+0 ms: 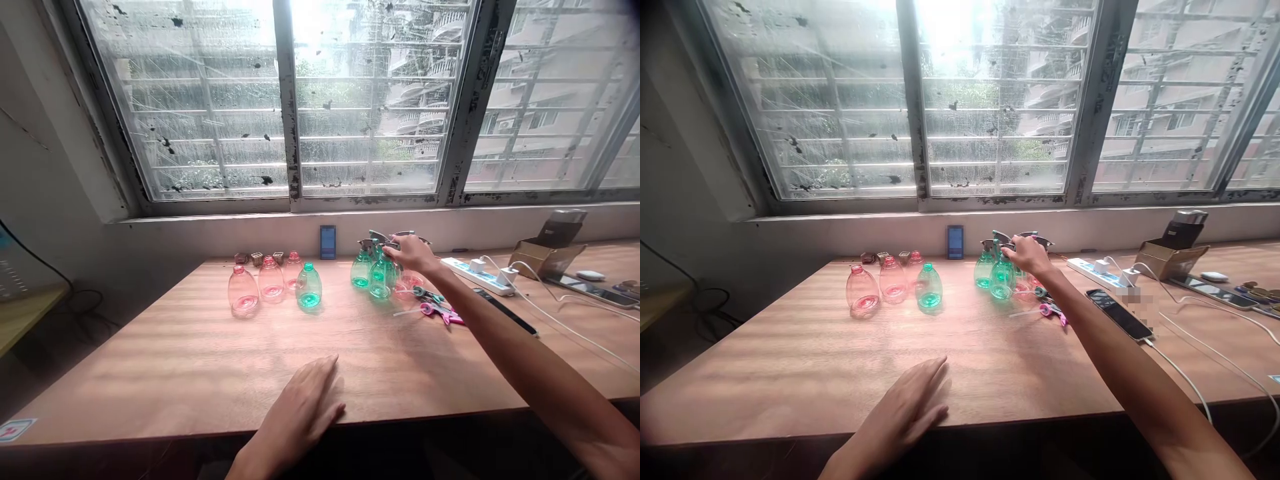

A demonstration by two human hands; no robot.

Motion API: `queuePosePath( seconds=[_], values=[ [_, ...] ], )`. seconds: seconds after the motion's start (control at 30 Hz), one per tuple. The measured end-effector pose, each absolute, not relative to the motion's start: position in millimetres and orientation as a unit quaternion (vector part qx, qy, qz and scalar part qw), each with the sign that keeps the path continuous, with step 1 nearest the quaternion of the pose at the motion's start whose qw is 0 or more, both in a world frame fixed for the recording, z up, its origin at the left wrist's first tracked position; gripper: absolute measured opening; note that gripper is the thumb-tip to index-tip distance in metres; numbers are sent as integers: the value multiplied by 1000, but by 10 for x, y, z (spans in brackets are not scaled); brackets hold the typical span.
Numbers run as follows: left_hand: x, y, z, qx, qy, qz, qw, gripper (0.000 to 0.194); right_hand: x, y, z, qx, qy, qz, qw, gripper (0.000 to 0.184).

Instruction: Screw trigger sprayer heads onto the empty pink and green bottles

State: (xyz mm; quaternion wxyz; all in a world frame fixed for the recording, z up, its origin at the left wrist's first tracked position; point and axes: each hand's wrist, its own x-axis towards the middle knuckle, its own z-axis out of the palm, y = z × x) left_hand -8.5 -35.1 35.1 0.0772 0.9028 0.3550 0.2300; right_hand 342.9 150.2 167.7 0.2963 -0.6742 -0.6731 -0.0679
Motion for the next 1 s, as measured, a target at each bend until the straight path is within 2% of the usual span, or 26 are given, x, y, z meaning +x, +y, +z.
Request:
queuePosePath(
  seconds=[0.13, 0.3, 0.53, 0.6, 0.67, 0.7, 0.77, 0.9, 1.0],
  values=[
    [-81, -369, 393, 909, 341, 229, 69, 58, 3354, 1708, 1673, -695, -665, -86, 260, 32],
    [-52, -369, 446, 912, 334, 226, 76, 57, 3335, 1779, 1584, -688, -677, -91, 247, 40],
    [-103, -360, 462, 913, 330, 214, 108, 64, 3623, 1443, 1403, -653, -683, -84, 316, 80],
    [-116, -262, 544, 918, 326, 208, 90, 68, 3788, 1299, 1267, -631, -669, -83, 384, 75],
    [-87, -41, 702, 919, 338, 202, 17, 68, 3964, 1163, 1074, -641, -634, -96, 421, 65],
    [-55, 120, 805, 913, 354, 199, -36, 69, 4048, 1105, 964, -653, -623, -100, 419, 62],
    [37, 522, 1030, 895, 382, 220, -71, 68, 4197, 1020, 740, -675, -616, -95, 396, 53],
    [232, 1328, 1317, 869, 420, 243, -96, 57, 4416, 1011, 388, -677, -649, -54, 342, 31],
    [306, 1602, 1280, 863, 432, 245, -89, 39, 4548, 1142, 268, -675, -660, -23, 328, 26]
  ],
)
